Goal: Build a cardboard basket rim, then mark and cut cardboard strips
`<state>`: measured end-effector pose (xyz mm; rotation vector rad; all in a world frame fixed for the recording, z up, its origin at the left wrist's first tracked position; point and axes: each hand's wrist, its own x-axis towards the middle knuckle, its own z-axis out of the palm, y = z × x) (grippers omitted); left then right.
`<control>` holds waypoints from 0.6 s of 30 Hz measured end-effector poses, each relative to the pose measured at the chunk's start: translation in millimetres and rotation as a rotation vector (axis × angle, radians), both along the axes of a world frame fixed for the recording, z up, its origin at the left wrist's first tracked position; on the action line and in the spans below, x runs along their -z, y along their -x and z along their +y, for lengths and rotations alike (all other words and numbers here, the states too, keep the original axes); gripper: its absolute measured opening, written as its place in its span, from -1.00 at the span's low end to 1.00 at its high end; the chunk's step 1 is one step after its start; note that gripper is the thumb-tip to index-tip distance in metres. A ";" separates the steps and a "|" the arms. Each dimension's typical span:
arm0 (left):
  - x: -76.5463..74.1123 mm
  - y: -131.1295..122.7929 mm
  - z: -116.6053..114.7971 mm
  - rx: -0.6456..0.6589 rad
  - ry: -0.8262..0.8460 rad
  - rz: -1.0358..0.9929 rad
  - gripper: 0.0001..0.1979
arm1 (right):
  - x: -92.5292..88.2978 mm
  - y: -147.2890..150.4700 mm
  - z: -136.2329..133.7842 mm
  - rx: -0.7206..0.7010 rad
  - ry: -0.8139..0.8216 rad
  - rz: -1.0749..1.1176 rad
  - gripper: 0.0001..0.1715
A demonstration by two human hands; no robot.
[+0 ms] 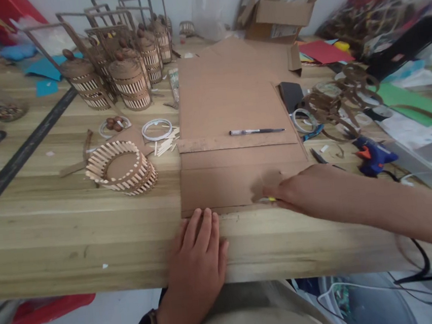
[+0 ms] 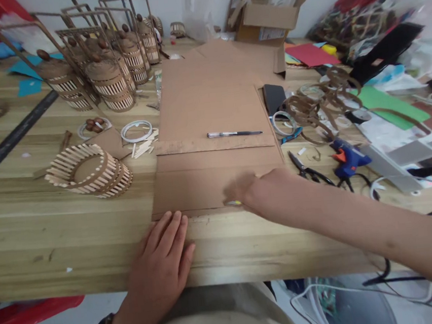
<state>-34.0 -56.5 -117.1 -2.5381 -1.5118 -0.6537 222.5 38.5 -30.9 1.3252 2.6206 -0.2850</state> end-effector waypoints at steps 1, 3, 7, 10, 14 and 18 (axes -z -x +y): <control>-0.6 -0.4 -0.6 -0.011 0.006 -0.002 -0.61 | -3.4 3.1 2.9 -0.027 0.032 -0.076 -0.67; -0.2 -0.6 -2.1 -0.037 0.002 -0.015 -0.61 | -7.9 21.8 6.8 -0.040 0.014 -0.187 -0.66; 3.7 0.7 -4.7 -0.056 -0.051 -0.053 -0.60 | -2.1 79.8 7.0 -0.114 0.019 -0.196 -0.70; 2.7 1.7 -4.9 -0.046 -0.050 -0.066 -0.61 | 4.1 110.9 7.5 -0.195 0.028 -0.155 -0.73; -3.7 1.8 -4.3 -0.085 -0.027 -0.067 -0.67 | 0.3 126.6 11.0 -0.240 0.086 -0.149 -0.74; -5.5 0.7 -5.1 -0.103 -0.047 -0.067 -0.70 | -5.6 131.4 11.7 -0.266 0.109 -0.155 -0.75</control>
